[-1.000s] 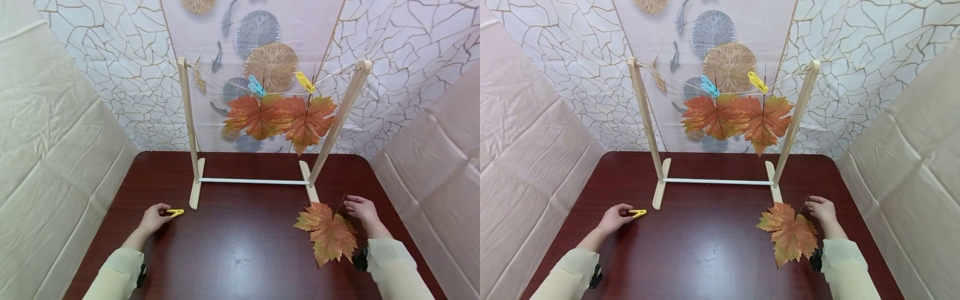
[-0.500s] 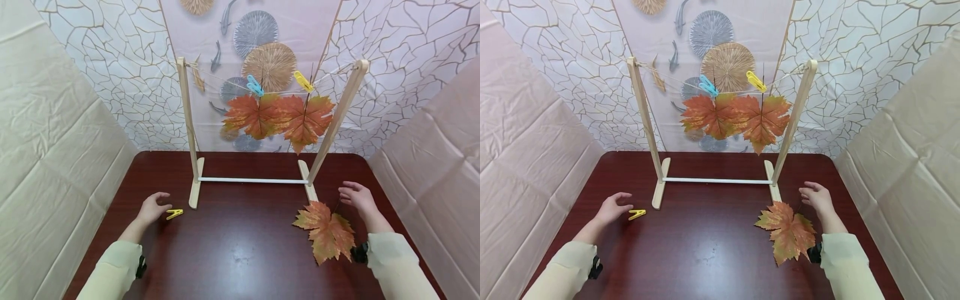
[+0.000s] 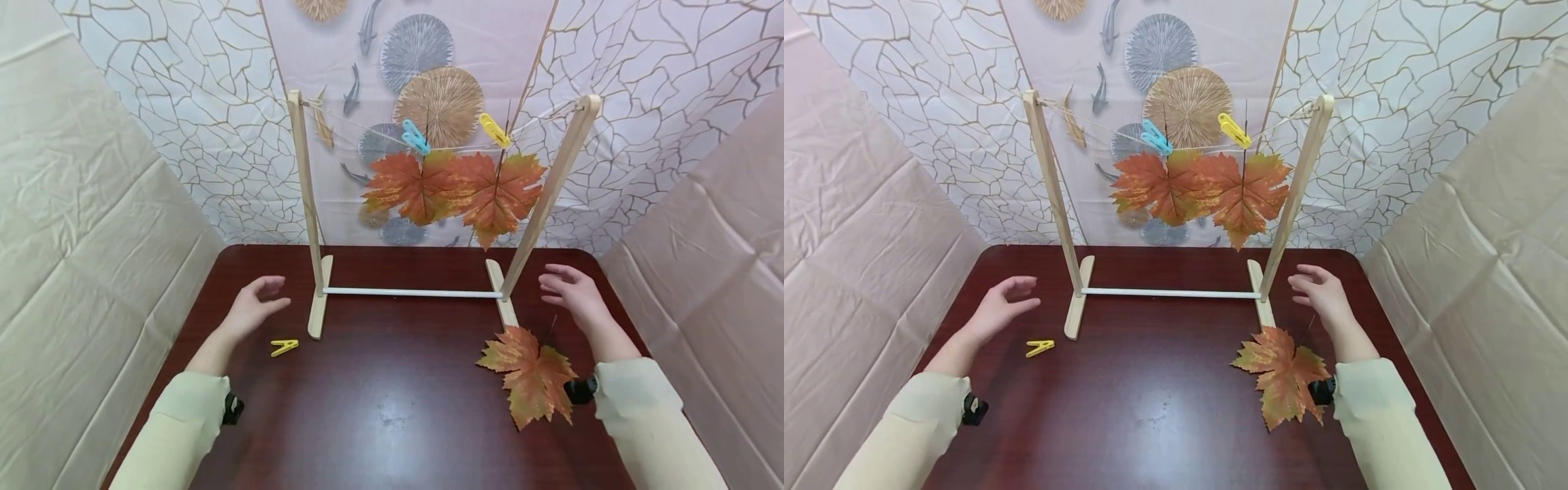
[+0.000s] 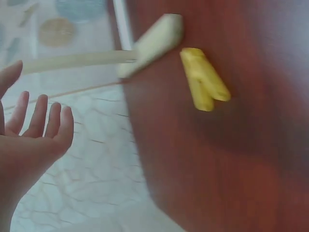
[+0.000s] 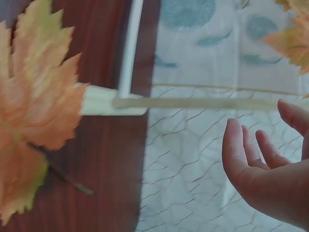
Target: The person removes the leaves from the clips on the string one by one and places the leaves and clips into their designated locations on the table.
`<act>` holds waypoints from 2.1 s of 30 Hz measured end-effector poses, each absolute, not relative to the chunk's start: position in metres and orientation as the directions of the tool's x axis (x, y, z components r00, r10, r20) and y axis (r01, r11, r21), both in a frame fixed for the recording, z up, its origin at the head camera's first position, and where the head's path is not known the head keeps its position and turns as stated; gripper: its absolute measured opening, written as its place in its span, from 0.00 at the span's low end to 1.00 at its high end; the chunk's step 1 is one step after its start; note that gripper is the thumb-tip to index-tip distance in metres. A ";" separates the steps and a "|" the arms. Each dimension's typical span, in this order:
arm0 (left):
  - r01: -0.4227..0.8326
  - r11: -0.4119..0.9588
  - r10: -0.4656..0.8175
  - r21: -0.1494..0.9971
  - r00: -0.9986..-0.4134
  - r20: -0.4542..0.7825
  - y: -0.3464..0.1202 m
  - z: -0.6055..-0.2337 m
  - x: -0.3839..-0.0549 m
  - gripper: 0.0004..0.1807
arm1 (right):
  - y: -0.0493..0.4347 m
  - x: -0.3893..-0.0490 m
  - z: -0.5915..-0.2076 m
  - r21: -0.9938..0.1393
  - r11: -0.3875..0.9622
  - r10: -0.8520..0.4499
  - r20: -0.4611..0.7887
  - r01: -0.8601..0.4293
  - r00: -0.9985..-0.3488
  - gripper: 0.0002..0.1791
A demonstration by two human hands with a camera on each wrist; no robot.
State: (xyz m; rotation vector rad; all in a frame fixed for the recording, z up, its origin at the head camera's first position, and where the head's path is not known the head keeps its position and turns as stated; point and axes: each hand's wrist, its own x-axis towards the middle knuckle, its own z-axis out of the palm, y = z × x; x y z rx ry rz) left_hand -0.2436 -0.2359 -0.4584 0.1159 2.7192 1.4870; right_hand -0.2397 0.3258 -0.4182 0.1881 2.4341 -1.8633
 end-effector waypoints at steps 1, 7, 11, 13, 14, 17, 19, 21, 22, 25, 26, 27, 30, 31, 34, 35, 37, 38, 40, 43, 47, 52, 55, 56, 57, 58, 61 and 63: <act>0.056 0.525 0.092 0.849 -0.996 0.009 -0.234 -0.452 -0.245 0.28 | 0.323 -0.241 -0.414 -0.958 0.255 0.046 -0.122 0.130 -0.991 0.24; 0.110 0.442 0.139 0.890 -0.989 0.053 -0.216 -0.416 -0.253 0.28 | 0.303 -0.247 -0.392 -0.955 0.284 0.003 -0.094 0.091 -0.996 0.28; 0.140 0.400 0.166 0.906 -0.983 0.079 -0.205 -0.391 -0.258 0.28 | 0.289 -0.251 -0.379 -0.940 0.331 -0.017 -0.095 0.084 -0.995 0.35; 0.163 0.380 0.177 0.910 -0.979 0.101 -0.200 -0.380 -0.261 0.28 | 0.283 -0.253 -0.372 -0.934 0.348 -0.024 -0.091 0.077 -0.996 0.36; 0.176 0.376 0.179 0.910 -0.977 0.115 -0.198 -0.374 -0.262 0.28 | 0.280 -0.254 -0.369 -0.934 0.351 -0.031 -0.085 0.069 -0.996 0.36; 0.223 0.357 0.195 0.907 -0.968 0.161 -0.191 -0.359 -0.268 0.28 | 0.271 -0.256 -0.360 -0.946 0.323 -0.051 -0.058 0.039 -0.997 0.34; 0.247 0.347 0.200 0.905 -0.962 0.186 -0.187 -0.350 -0.271 0.28 | 0.266 -0.259 -0.354 -0.953 0.303 -0.070 -0.041 0.018 -0.997 0.33; 0.270 0.338 0.210 0.901 -0.955 0.207 -0.182 -0.341 -0.274 0.28 | 0.259 -0.261 -0.348 -0.957 0.289 -0.085 -0.027 0.001 -0.996 0.32; 0.277 0.339 0.211 0.899 -0.954 0.214 -0.179 -0.337 -0.275 0.29 | 0.256 -0.262 -0.345 -0.957 0.291 -0.091 -0.024 -0.004 -0.996 0.33; 0.277 0.338 0.209 0.900 -0.954 0.215 -0.171 -0.326 -0.277 0.29 | 0.248 -0.265 -0.337 -0.956 0.292 -0.107 -0.016 -0.016 -0.994 0.33; 0.275 0.340 0.207 0.899 -0.955 0.213 -0.168 -0.323 -0.278 0.29 | 0.245 -0.266 -0.335 -0.958 0.286 -0.110 -0.013 -0.019 -0.994 0.33; 0.270 0.339 0.206 0.901 -0.956 0.209 -0.166 -0.320 -0.277 0.29 | 0.243 -0.266 -0.332 -0.959 0.281 -0.112 -0.009 -0.023 -0.994 0.33; 0.272 0.323 0.209 0.907 -0.955 0.212 -0.161 -0.313 -0.278 0.29 | 0.236 -0.267 -0.325 -0.964 0.265 -0.116 0.000 -0.031 -0.993 0.33; 0.278 0.314 0.210 0.908 -0.953 0.219 -0.159 -0.311 -0.278 0.29 | 0.234 -0.267 -0.322 -0.964 0.265 -0.116 0.004 -0.035 -0.993 0.33; 0.305 0.274 0.216 0.912 -0.944 0.251 -0.153 -0.305 -0.281 0.29 | 0.229 -0.267 -0.316 -0.963 0.266 -0.119 0.014 -0.045 -0.993 0.33; 0.313 0.259 0.217 0.914 -0.941 0.261 -0.151 -0.302 -0.282 0.28 | 0.227 -0.268 -0.314 -0.962 0.267 -0.119 0.017 -0.049 -0.993 0.33; 0.329 0.232 0.220 0.915 -0.934 0.280 -0.147 -0.297 -0.285 0.28 | 0.223 -0.269 -0.310 -0.960 0.274 -0.116 0.024 -0.055 -0.993 0.33; 0.335 0.222 0.222 0.916 -0.932 0.287 -0.145 -0.294 -0.286 0.28 | 0.222 -0.270 -0.308 -0.961 0.272 -0.117 0.027 -0.059 -0.993 0.33; 0.347 0.201 0.223 0.916 -0.927 0.302 -0.140 -0.288 -0.287 0.29 | 0.217 -0.273 -0.305 -0.960 0.273 -0.112 0.031 -0.061 -0.993 0.32; 0.362 0.169 0.220 0.917 -0.921 0.322 -0.133 -0.280 -0.289 0.29 | 0.210 -0.277 -0.301 -0.961 0.269 -0.110 0.041 -0.069 -0.993 0.30; 0.365 0.155 0.220 0.918 -0.919 0.328 -0.125 -0.272 -0.291 0.29 | 0.201 -0.280 -0.298 -0.965 0.251 -0.108 0.051 -0.077 -0.993 0.31; 0.371 0.148 0.224 0.917 -0.915 0.334 -0.116 -0.263 -0.297 0.29 | 0.191 -0.283 -0.294 -0.976 0.205 -0.102 0.055 -0.075 -0.993 0.32; 0.374 0.140 0.221 0.917 -0.914 0.339 -0.109 -0.256 -0.299 0.29 | 0.184 -0.286 -0.291 -0.981 0.177 -0.089 0.060 -0.075 -0.994 0.32; 0.374 0.138 0.222 0.917 -0.914 0.339 -0.107 -0.254 -0.300 0.29 | 0.183 -0.287 -0.290 -0.981 0.180 -0.082 0.063 -0.077 -0.995 0.32; 0.374 0.136 0.223 0.918 -0.914 0.339 -0.104 -0.251 -0.300 0.29 | 0.181 -0.288 -0.288 -0.980 0.183 -0.073 0.066 -0.079 -0.995 0.32; 0.375 0.132 0.224 0.918 -0.913 0.341 -0.101 -0.249 -0.300 0.29 | 0.179 -0.289 -0.287 -0.979 0.186 -0.063 0.069 -0.080 -0.996 0.32; 0.381 0.115 0.230 0.917 -0.909 0.348 -0.093 -0.242 -0.302 0.29 | 0.173 -0.290 -0.284 -0.977 0.195 -0.044 0.076 -0.083 -0.996 0.33; 0.385 0.118 0.235 0.915 -0.906 0.351 -0.087 -0.239 -0.304 0.29 | 0.169 -0.291 -0.283 -0.979 0.186 -0.039 0.078 -0.084 -0.996 0.33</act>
